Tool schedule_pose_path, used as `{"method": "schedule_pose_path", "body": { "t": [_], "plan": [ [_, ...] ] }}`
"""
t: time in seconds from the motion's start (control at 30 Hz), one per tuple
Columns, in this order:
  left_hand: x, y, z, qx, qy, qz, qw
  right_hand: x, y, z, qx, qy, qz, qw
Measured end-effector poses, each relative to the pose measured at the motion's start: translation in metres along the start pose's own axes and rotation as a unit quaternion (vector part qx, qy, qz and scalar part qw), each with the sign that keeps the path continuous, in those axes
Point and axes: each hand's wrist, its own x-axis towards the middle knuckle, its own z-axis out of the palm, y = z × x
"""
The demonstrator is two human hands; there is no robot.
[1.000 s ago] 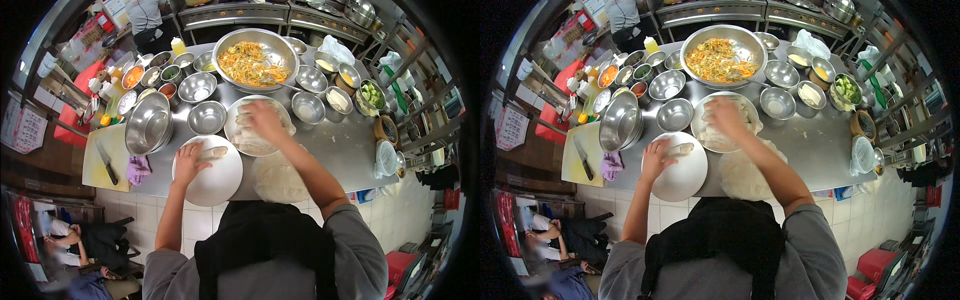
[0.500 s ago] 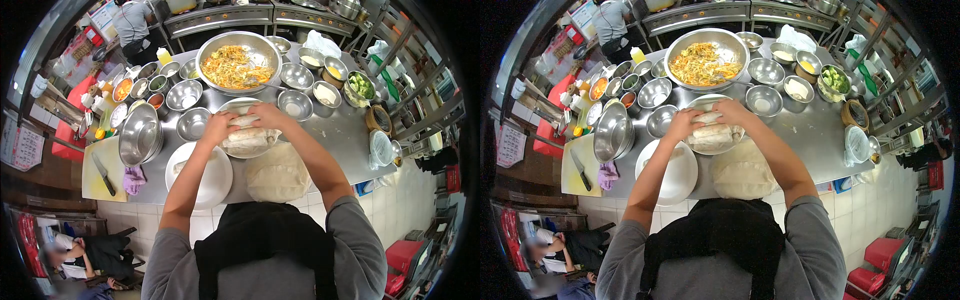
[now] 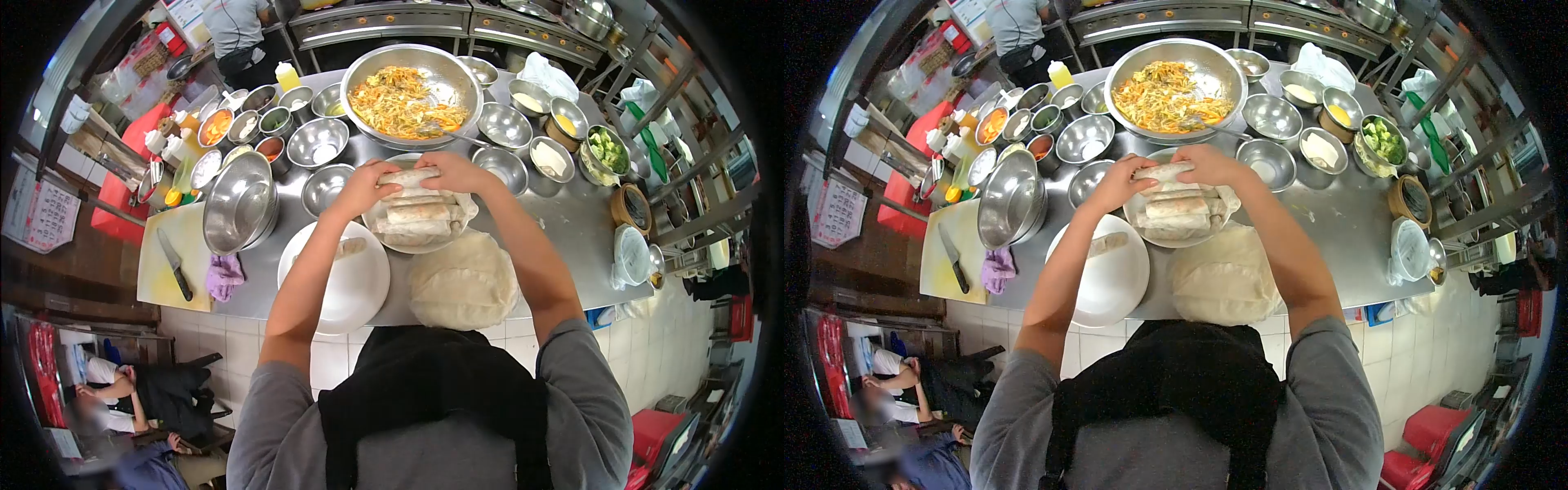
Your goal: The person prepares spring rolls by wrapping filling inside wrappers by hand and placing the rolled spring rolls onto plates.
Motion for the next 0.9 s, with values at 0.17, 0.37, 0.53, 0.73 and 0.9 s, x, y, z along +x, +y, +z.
{"method": "schedule_pose_path", "body": {
  "t": [0.17,0.37,0.53,0.73,0.9],
  "plan": [
    [-0.086,0.030,-0.054,0.025,0.015,-0.044,0.999,-0.005,-0.071,0.055,0.026,-0.004,-0.077,0.997],
    [-0.216,0.003,-0.028,0.124,-0.004,-0.174,0.977,-0.017,-0.086,0.201,-0.025,-0.032,-0.078,0.996],
    [-0.248,-0.021,0.002,0.223,0.094,-0.150,0.959,-0.015,-0.083,0.244,-0.139,0.061,-0.114,0.982],
    [-0.241,-0.032,0.005,0.237,0.170,-0.133,0.947,0.001,-0.086,0.244,-0.182,0.118,-0.118,0.969],
    [-0.235,-0.038,0.004,0.262,0.173,-0.133,0.940,0.009,-0.083,0.246,-0.222,0.120,-0.110,0.961]
  ]
}}
